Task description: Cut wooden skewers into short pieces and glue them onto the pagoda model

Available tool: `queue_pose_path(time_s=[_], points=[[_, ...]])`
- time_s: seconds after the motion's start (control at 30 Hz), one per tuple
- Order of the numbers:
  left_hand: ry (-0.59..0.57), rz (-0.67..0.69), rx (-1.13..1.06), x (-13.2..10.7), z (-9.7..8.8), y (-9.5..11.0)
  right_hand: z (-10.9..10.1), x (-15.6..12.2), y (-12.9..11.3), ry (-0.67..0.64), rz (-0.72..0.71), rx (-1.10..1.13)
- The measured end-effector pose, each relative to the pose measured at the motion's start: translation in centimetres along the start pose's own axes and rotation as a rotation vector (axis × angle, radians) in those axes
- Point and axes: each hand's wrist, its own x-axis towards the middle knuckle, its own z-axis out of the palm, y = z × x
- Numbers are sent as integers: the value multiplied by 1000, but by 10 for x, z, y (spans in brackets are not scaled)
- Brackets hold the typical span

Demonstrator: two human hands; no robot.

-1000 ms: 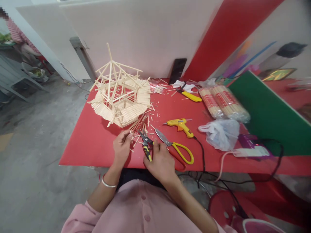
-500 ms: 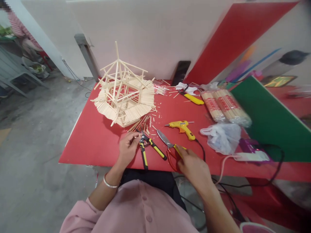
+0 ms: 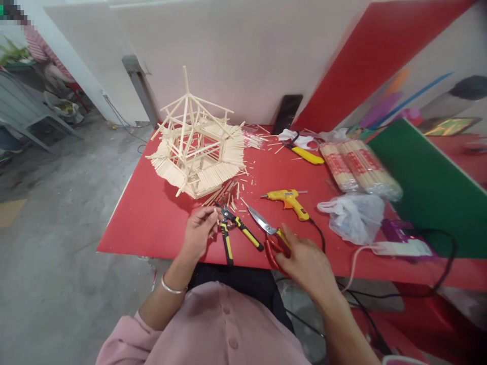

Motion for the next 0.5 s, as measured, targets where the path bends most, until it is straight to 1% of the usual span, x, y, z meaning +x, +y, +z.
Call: queue_pose_path(time_s=[0.07,0.13,0.2,0.23,0.3,0.37,0.5], points=[[-3,48,106,-2,-1,-2,-1,-2,-1,29,-29,139],[-24,124,208,-3,-1,-1,-2,-4,-6,84,-95,312],[-77,196,290,-4,0,2,-7,-5,-16,132,-165,432],[-112,225,325,-4,1,3,-10,-4,-22,142,-193,456],[-169,274,389,-4,2,6,-18,-2,-35,125,-247,451],[-197,321,447,-4,1,7,-24,4,-47,95,-277,400],[-200,396,525,-3,-6,5,-27,15,-59,70,-333,283]])
